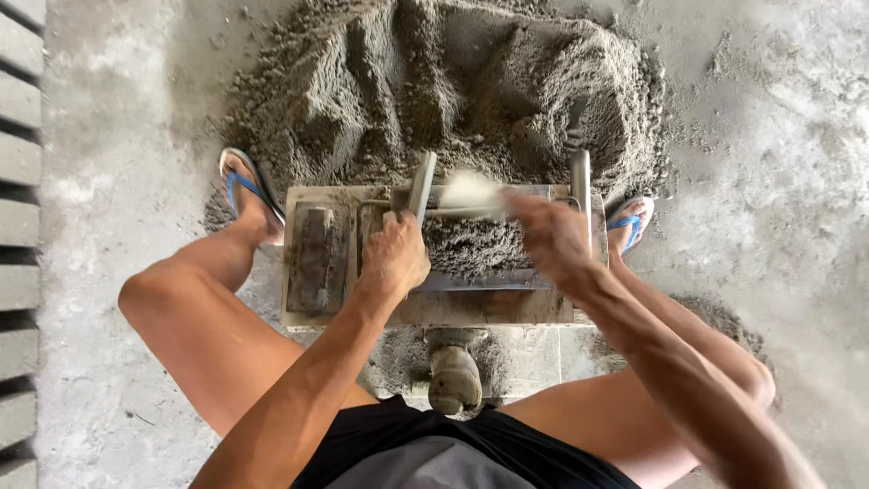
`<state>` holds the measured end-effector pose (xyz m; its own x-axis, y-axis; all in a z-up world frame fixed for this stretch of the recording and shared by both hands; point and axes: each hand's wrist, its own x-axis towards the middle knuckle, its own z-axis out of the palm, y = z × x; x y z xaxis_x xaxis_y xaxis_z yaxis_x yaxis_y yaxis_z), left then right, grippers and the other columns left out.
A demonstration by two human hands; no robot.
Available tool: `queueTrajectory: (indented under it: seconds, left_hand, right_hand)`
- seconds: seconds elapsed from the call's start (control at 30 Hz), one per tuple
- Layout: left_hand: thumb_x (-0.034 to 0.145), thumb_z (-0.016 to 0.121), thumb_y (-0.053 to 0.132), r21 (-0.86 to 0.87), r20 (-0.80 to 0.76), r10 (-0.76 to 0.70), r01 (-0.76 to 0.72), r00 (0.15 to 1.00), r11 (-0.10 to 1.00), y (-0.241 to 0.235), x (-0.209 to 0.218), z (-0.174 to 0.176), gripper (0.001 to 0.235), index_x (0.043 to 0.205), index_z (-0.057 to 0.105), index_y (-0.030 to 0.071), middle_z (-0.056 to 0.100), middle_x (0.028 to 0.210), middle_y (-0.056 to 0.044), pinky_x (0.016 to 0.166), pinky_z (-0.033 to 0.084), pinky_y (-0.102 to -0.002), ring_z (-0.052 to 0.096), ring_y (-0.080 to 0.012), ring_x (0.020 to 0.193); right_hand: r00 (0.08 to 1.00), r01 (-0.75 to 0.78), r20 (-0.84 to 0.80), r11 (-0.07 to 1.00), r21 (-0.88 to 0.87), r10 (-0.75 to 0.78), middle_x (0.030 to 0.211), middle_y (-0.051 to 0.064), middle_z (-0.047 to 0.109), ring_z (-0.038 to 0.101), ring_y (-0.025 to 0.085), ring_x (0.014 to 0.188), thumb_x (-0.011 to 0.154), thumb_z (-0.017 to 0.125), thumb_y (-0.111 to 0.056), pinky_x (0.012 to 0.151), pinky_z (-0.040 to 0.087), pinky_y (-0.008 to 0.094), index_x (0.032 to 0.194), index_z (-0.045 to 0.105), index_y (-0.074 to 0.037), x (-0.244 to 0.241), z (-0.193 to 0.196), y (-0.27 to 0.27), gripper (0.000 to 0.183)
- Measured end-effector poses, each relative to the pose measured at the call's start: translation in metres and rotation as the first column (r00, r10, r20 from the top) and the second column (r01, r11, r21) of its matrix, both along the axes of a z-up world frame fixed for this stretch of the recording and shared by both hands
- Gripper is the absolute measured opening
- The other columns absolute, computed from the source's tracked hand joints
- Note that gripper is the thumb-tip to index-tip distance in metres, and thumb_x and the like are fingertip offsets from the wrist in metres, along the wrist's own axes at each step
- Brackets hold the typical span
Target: The person fills a rectangular metal mold with wet concrete using a trowel, levels the surface, and then flips the mold to release the formed brick onto a stack. They repeat this process, using a flat tool to scrape excess material from the mold's edges.
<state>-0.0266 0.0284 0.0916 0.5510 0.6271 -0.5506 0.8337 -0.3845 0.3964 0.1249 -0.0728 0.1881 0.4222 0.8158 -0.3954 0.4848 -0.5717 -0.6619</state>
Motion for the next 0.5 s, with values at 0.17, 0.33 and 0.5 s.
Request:
queueTrajectory:
  seconds: [0.17,0.33,0.5]
  left_hand:
    - [0.081,0.054,0.005,-0.134,0.071,0.158,-0.148,0.985,0.980,-0.021,0.016,0.004,0.054,0.127,0.035,-0.015,0.045,0.111,-0.030,0.065,0.057,-0.046,0.061,-0.0437,0.092]
    - [0.081,0.051,0.012,-0.045,0.070,0.011,-0.008,0.998,0.999,0.025,-0.004,0.028,0.041,0.116,0.050,-0.008,0.053,0.105,-0.025,0.069,0.054,-0.052,0.062,-0.0433,0.091]
    - [0.083,0.043,0.008,-0.097,0.308,-0.354,0.400,0.883,0.912,0.060,0.022,0.071,0.044,0.126,0.054,0.005,0.056,0.110,-0.023,0.088,0.046,-0.049,0.058,-0.0446,0.103]
  right_hand:
    - [0.921,0.087,0.379,0.906,-0.414,0.085,0.085,0.013,0.064,0.065,0.025,0.076,0.095,0.030,-0.012,0.063,0.051,0.038,0.124,0.051,-0.015,-0.038,-0.009,-0.003,0.036]
    - [0.840,-0.066,0.523,0.984,-0.167,0.145,0.075,0.013,0.062,0.060,0.021,0.053,0.093,0.035,-0.008,0.046,0.047,0.031,0.106,0.057,-0.011,0.036,-0.041,-0.067,0.026]
    - [0.683,-0.312,0.668,0.945,-0.097,0.294,0.066,0.003,0.062,0.057,0.015,0.042,0.089,0.042,-0.011,0.039,0.044,0.026,0.093,0.060,-0.018,0.056,-0.080,-0.069,0.019]
